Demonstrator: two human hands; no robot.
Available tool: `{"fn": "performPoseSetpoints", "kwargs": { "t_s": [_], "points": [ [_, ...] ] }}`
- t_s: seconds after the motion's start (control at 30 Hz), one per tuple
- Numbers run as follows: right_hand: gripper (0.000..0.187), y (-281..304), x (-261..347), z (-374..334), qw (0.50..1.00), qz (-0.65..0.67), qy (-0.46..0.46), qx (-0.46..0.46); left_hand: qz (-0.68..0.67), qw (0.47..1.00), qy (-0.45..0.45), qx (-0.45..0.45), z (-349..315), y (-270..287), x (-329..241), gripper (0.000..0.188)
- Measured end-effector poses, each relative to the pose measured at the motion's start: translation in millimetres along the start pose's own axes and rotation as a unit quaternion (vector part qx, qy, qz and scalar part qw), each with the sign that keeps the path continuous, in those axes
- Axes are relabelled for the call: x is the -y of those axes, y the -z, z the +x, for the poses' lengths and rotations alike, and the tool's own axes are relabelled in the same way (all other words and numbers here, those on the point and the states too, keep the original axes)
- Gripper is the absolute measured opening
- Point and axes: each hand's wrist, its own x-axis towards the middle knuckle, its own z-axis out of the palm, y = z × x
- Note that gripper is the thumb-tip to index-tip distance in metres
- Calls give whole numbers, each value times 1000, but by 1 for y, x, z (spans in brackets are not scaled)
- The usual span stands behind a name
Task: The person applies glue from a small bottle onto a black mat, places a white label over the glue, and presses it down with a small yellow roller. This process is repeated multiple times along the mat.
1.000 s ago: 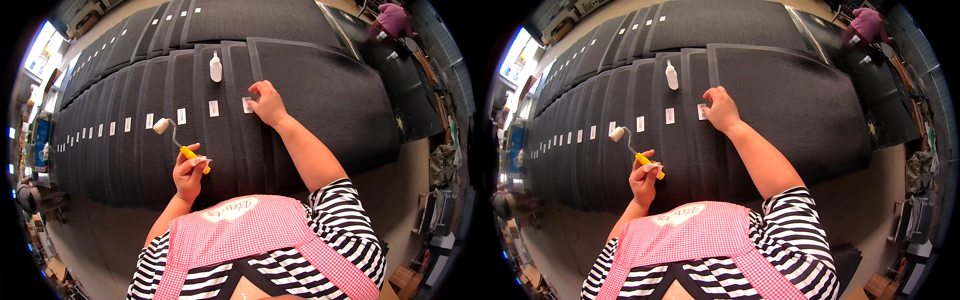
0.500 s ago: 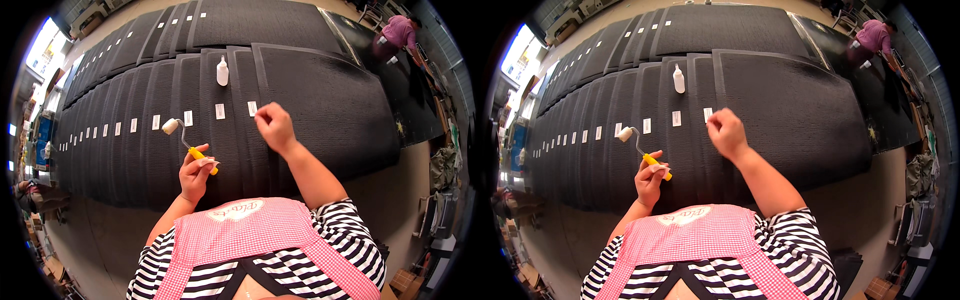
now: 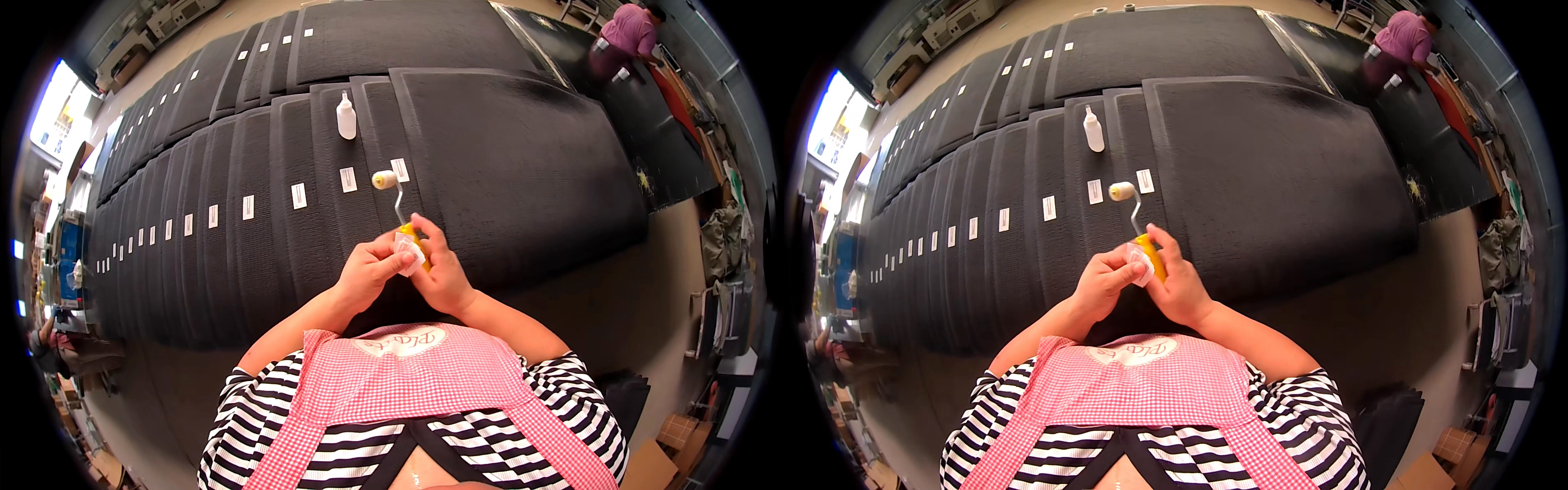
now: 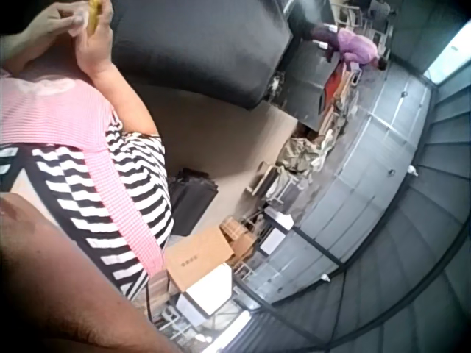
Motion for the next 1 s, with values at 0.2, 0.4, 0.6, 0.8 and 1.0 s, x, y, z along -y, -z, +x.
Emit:
{"fn": "performPoseSetpoints", "kwargs": {
  "t_s": [0.2, 0.4, 0.6, 0.8, 1.0],
  "points": [
    [52, 17, -5, 13, 982, -175, -32, -65, 393, 892, -223, 23, -1, 13, 9, 12],
    [51, 11, -5, 35, 938, -335, -74, -48, 481, 825, -293, 44, 0, 15, 13, 15],
    [52, 12, 5, 31, 916, -386, -112, 1, 478, 823, -304, 42, 1, 16, 15, 13],
    [51, 15, 8, 18, 930, -353, -95, -32, 479, 825, -299, 37, 0, 15, 14, 13],
    [50, 18, 18, 29, 949, -294, -90, -70, 463, 835, -295, 31, -1, 15, 14, 13]
  ]
}}
